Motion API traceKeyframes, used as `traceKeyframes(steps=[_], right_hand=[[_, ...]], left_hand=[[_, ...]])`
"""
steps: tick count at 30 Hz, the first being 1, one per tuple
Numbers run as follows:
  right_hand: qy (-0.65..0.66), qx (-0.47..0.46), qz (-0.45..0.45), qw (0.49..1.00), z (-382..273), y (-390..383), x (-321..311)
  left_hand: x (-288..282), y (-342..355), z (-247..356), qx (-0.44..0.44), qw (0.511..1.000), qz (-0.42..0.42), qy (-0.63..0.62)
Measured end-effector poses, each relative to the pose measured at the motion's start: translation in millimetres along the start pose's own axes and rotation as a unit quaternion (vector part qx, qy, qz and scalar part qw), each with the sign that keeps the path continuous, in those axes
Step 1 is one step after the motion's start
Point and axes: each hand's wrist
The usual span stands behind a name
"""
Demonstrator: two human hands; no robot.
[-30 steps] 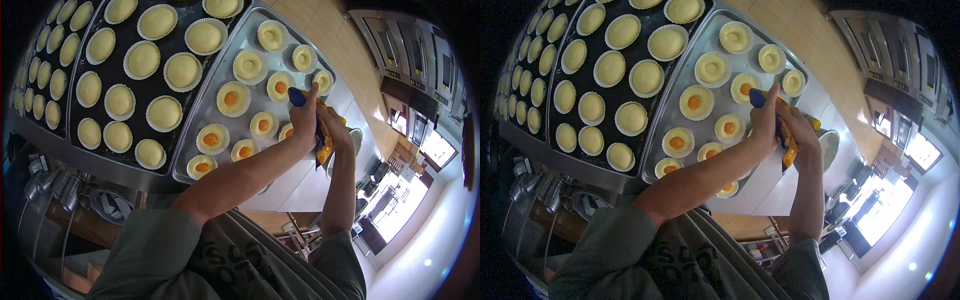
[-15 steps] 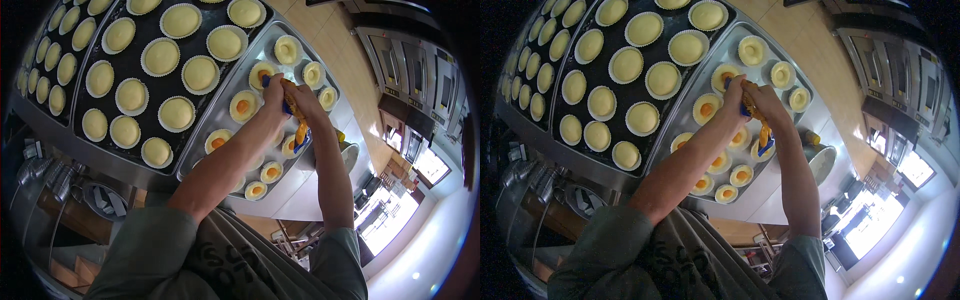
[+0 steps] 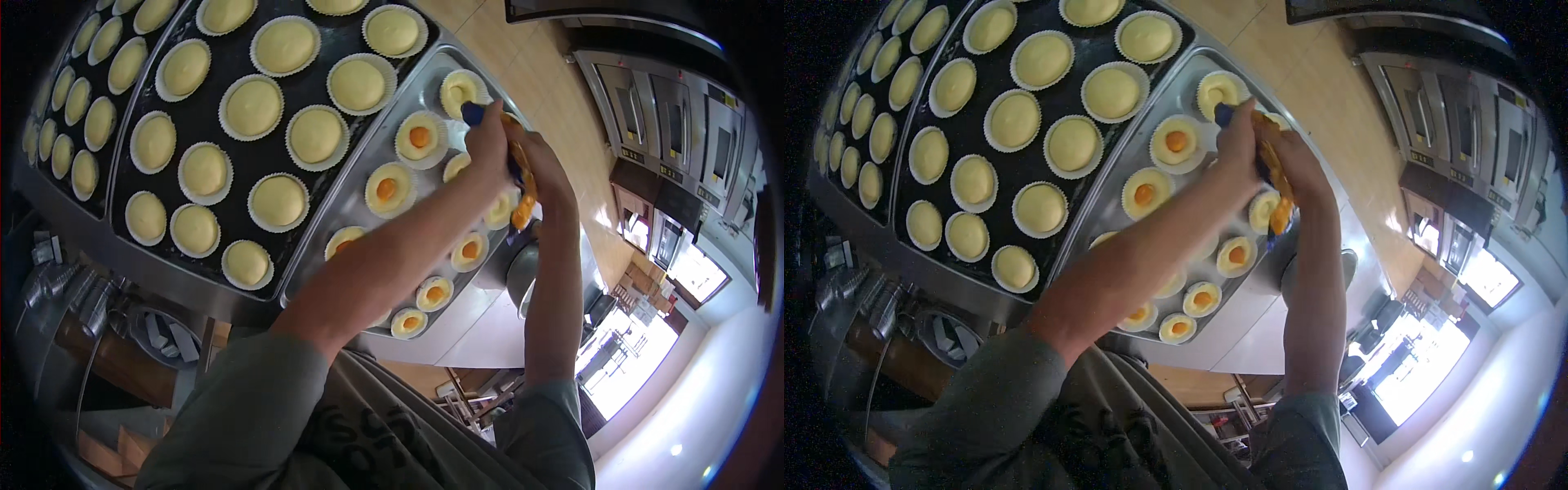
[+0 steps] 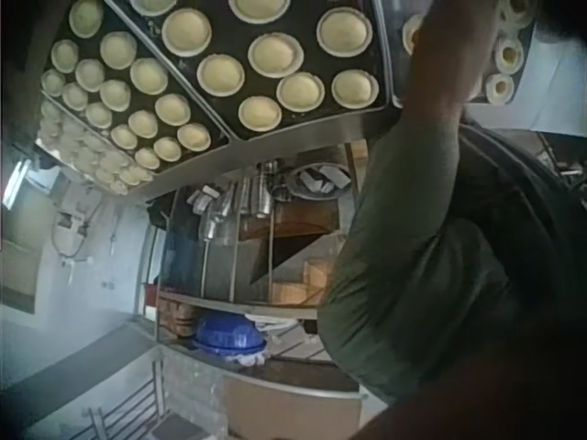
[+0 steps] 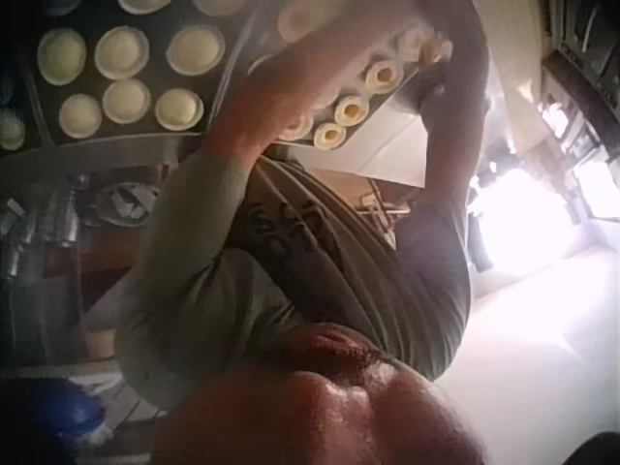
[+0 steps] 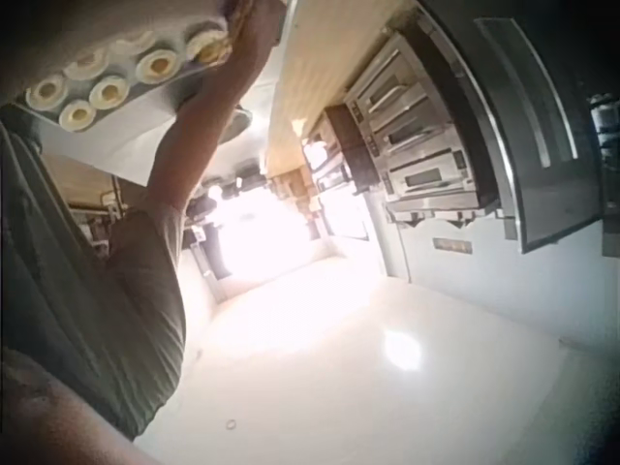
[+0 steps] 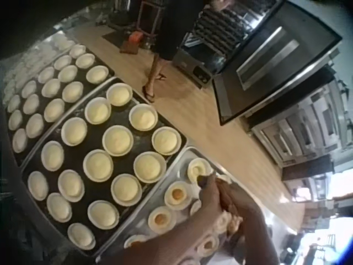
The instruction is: The person pipes filling into pastry dough cups on a baking sheet using a piping bag, then handles a second bag of filling and pipes it into pastry dough cups on another baking sheet.
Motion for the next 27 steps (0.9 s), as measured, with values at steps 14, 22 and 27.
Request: traceKeyframes(steps=[14, 22, 27], right_hand=[[-0.051, 0.027, -0.018, 0.998, -10.6, 51.9, -5.4], [0.036, -0.018, -0.054, 0.998, 19.7, 9.0, -45.5], [0.242, -0.025, 0.042, 0.969, 39.7, -42.5, -46.8]], left_hand=[[9.4, 50.6, 14.5, -0.021, 0.999, 0.005, -0.04], [20.2, 15.9, -39.3, 0.137, 0.987, 0.044, 0.068], [13.0, -8.0, -74.4, 0.196, 0.953, -0.034, 0.227]])
Point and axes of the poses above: each hand's wrist, its own y-axis towards the middle knuckle, its own x-axis out of the palm, z = x × y, and after that the axes turned 13 degrees about -y, right-handed
